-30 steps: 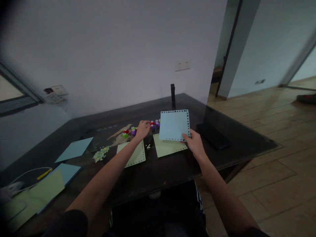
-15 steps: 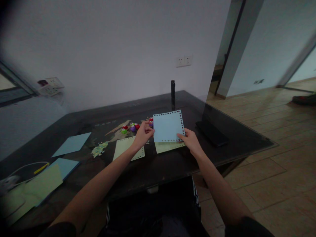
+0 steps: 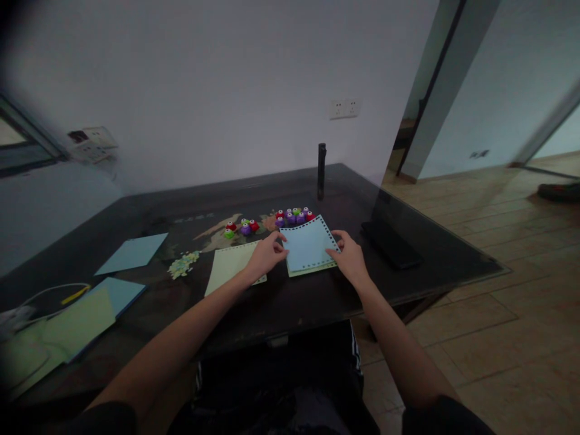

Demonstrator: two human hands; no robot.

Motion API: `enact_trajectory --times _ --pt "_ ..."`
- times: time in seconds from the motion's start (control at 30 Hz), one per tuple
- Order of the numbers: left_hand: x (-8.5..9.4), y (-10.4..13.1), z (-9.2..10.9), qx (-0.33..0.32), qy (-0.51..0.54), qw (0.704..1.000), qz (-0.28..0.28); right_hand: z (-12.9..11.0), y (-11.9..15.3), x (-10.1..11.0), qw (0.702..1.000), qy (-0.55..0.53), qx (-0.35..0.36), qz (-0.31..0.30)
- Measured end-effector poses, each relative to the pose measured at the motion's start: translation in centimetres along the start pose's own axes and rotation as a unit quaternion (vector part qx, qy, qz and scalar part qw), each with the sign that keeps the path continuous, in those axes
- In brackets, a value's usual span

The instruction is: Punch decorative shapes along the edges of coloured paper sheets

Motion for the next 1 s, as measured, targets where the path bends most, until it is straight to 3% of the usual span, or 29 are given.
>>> enact_trajectory --times 0.47,1.0 --pt "-1.3 0.3 -0.2 -0.029 -0.143 0.988 -0.05 0.4 0.3 -0.8 0.997 0.075 0.006 -0.032" --pt "-1.8 0.5 0.1 -0.045 -0.16 0.984 -0.068 0.1 0.5 -1.2 0.99 0.121 0.027 -0.065"
Point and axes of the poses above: each hand's wrist, its own y-axis away from the middle knuckle, its own x-axis out of the back of the hand, z = x × y, the point moved 9 cm from there along -y, towards the middle knuckle, and after that the axes turned 5 degrees about z, right-handed, at the moved point
